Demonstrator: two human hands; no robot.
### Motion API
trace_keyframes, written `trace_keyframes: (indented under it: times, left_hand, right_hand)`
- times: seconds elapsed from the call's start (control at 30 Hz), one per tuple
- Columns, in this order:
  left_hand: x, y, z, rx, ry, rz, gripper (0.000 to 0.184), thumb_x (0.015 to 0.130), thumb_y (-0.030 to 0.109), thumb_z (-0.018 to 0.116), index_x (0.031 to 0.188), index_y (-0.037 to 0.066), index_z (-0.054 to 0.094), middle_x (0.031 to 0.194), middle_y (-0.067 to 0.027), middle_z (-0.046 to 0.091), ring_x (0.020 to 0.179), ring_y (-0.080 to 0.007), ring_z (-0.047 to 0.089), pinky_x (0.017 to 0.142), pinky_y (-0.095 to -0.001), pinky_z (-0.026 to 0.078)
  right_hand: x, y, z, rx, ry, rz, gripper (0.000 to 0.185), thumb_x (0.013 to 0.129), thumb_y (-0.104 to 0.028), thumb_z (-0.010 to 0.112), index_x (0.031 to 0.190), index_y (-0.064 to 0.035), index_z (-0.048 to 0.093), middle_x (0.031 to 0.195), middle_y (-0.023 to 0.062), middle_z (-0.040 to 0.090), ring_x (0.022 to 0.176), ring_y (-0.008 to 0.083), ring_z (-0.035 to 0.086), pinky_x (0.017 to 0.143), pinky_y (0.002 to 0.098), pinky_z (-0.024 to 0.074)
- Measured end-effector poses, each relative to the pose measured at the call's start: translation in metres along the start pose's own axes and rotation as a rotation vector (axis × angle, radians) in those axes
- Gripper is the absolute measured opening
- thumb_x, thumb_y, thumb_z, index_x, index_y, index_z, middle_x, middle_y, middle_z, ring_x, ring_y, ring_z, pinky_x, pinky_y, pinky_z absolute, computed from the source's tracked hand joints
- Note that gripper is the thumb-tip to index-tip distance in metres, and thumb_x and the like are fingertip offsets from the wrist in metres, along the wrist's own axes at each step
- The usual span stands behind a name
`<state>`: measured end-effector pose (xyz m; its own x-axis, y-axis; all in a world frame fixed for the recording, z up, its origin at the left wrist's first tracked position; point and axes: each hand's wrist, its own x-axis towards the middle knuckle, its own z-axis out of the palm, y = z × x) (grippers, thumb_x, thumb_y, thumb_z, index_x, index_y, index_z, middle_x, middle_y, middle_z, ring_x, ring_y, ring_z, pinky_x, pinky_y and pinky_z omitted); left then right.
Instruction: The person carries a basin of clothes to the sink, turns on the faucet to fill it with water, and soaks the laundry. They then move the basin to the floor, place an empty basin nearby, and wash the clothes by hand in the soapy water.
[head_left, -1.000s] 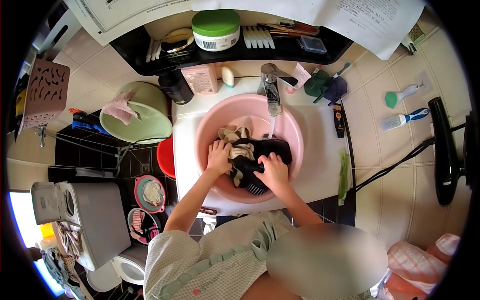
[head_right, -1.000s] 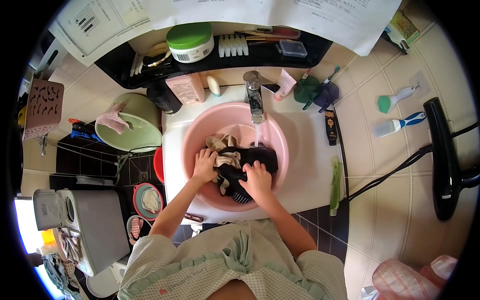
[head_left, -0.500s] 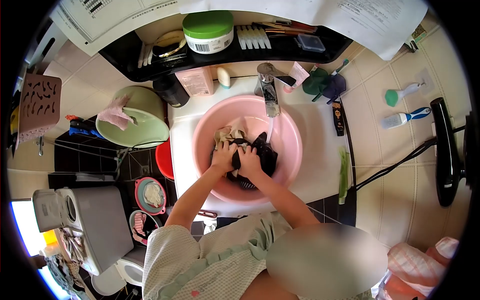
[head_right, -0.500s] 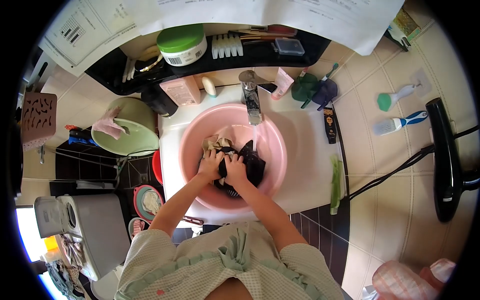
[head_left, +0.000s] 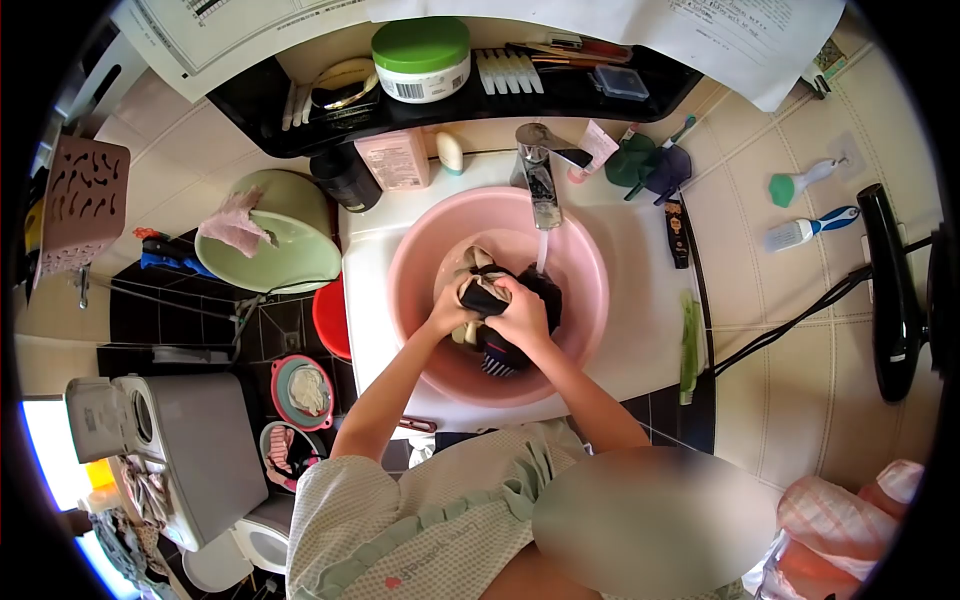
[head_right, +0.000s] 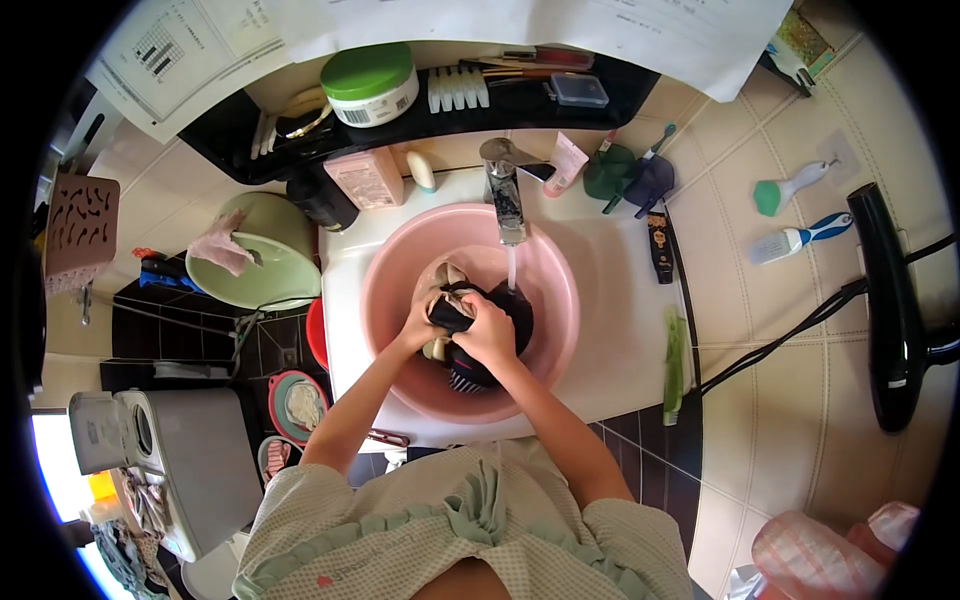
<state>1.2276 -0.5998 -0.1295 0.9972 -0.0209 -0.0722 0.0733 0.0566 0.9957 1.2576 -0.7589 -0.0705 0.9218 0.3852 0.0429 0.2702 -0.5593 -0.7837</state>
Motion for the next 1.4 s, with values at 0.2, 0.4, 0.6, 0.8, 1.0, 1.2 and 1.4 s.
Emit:
trace_keyframes:
  times: [0.2, 0.4, 0.6, 0.8, 1.0, 1.2, 1.4]
  left_hand:
    - [-0.017, 0.006, -0.02, -0.056, -0.194, -0.115, 0.057, 0.047, 0.0, 0.068, 0.101, 0.007, 0.052, 0.095, -0.0028, 0.054, 0.093, -0.0157, 0.05, 0.085, -0.0273, 0.039]
    - [-0.041, 0.014, 0.002, 1.225, 0.098, 0.08, 0.098, 0.047, 0.021, 0.081, 0.131, 0.021, 0.031, 0.129, -0.0124, 0.033, 0.12, -0.0377, 0.033, 0.093, -0.0519, 0.036]
    - [-0.019, 0.006, 0.006, 1.28, -0.166, -0.137, 0.095, 0.052, 0.021, 0.078, 0.132, 0.02, 0.026, 0.129, -0.0175, 0.035, 0.115, -0.0401, 0.042, 0.084, -0.0461, 0.048]
    - [0.0, -0.03, 0.0, 1.012, -0.073, -0.39, 0.068, 0.059, 0.017, 0.072, 0.118, 0.015, 0.038, 0.101, -0.0182, 0.059, 0.092, -0.0377, 0.059, 0.08, -0.0444, 0.049]
    - [0.005, -0.048, -0.009, 0.485, 0.074, -0.114, 0.054, 0.054, 0.011, 0.074, 0.103, 0.008, 0.051, 0.09, -0.0159, 0.062, 0.087, -0.0307, 0.061, 0.076, -0.0375, 0.048]
    - [0.003, -0.014, -0.003, -0.123, 0.122, -0.018, 0.059, 0.048, -0.001, 0.077, 0.099, 0.007, 0.049, 0.092, -0.0001, 0.055, 0.089, -0.0142, 0.053, 0.083, -0.0276, 0.042]
    - [-0.022, 0.006, -0.002, -0.041, 0.155, 0.047, 0.077, 0.05, -0.003, 0.079, 0.115, 0.01, 0.038, 0.101, -0.0021, 0.043, 0.097, -0.0144, 0.045, 0.085, -0.0262, 0.039]
  right_hand:
    - [-0.025, -0.021, -0.031, -0.169, -0.2, -0.255, 0.048, 0.056, -0.013, 0.072, 0.101, -0.0114, 0.055, 0.096, 0.0117, 0.054, 0.091, 0.0306, 0.055, 0.074, 0.0405, 0.047]
    - [-0.038, 0.011, -0.014, -0.582, -0.243, -0.309, 0.08, 0.05, -0.024, 0.079, 0.124, -0.0227, 0.048, 0.131, 0.0165, 0.035, 0.117, 0.0397, 0.036, 0.088, 0.0626, 0.0321]
    - [-0.015, 0.02, 0.023, -0.656, -0.383, -0.138, 0.091, 0.043, -0.025, 0.08, 0.125, -0.0182, 0.041, 0.118, 0.0158, 0.042, 0.11, 0.0423, 0.039, 0.077, 0.0511, 0.0475]
    - [0.01, 0.043, 0.06, -0.453, -0.307, 0.071, 0.059, 0.052, -0.014, 0.072, 0.108, -0.0159, 0.052, 0.096, 0.0147, 0.057, 0.094, 0.0377, 0.055, 0.073, 0.042, 0.0498]
    - [0.021, 0.032, 0.042, -0.111, -0.24, 0.285, 0.045, 0.054, -0.012, 0.07, 0.098, -0.0132, 0.062, 0.097, 0.0083, 0.063, 0.091, 0.0282, 0.061, 0.075, 0.0361, 0.0493]
    - [0.019, -0.003, 0.01, 0.109, -0.059, -0.019, 0.041, 0.052, -0.005, 0.066, 0.092, -0.0079, 0.06, 0.093, 0.0087, 0.062, 0.089, 0.0266, 0.06, 0.077, 0.0338, 0.0474]
    - [0.005, -0.031, -0.021, -0.133, -0.106, -0.415, 0.035, 0.054, 0.003, 0.061, 0.087, -0.0084, 0.062, 0.091, 0.0049, 0.056, 0.084, 0.0281, 0.052, 0.075, 0.037, 0.046]
